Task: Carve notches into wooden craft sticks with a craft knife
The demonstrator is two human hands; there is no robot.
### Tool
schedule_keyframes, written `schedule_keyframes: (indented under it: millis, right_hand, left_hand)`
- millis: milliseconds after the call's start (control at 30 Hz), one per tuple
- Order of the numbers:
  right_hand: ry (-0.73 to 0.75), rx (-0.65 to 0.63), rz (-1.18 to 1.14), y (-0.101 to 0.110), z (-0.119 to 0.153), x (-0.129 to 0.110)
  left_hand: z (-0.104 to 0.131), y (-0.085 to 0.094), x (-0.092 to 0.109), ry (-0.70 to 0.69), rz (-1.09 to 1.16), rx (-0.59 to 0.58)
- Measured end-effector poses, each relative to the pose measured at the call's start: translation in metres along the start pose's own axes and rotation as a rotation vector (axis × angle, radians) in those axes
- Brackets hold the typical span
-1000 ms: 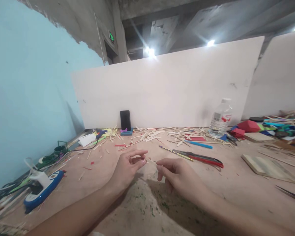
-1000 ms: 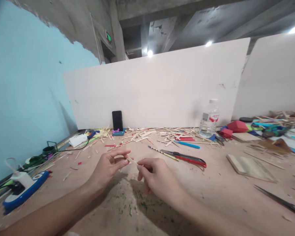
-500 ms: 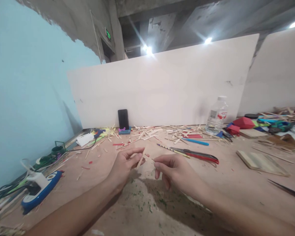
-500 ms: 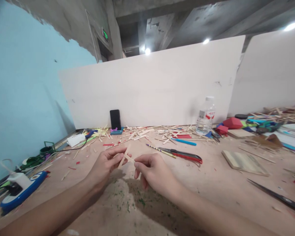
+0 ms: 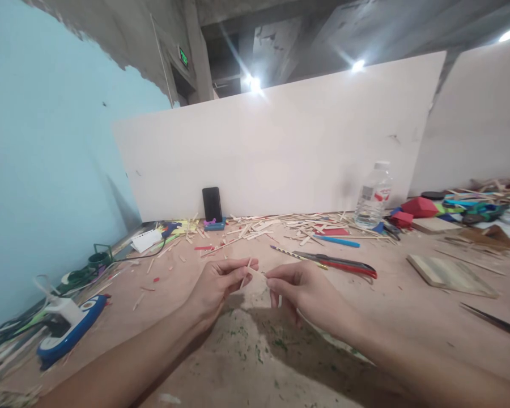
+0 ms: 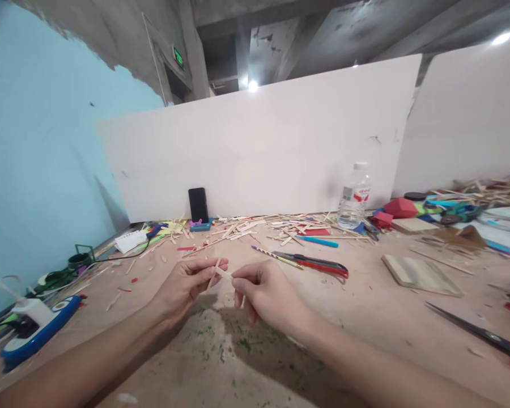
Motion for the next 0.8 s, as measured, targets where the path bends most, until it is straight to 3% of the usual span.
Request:
schedule_keyframes:
  millis: [400,533,800]
  right_hand:
    - [0.083,0.032,0.074,0.004,0.0,-0.003]
    - [0.039,0.053,0.023,-0.003,-0.001,0.002]
    - [0.105,0.13,0.03,-0.005,0.002,-0.003]
  left_hand:
    - [0.0,0.002,0.0,-0.008,-0.046,-0.012]
    - [0.002,0.003,0.003,-0.047,-0.075,0.009]
    - [0.007,-0.009,0.011,-0.065,-0.152,-0.046]
Point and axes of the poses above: each hand's wrist, its own z-axis away from the middle knuckle, its own y-axis out of the back of the hand, x = y × z, the point moved 4 cm from there along -z, towards the middle knuckle, and after that the axes turned 15 degrees about -z, right-handed, at the moved point
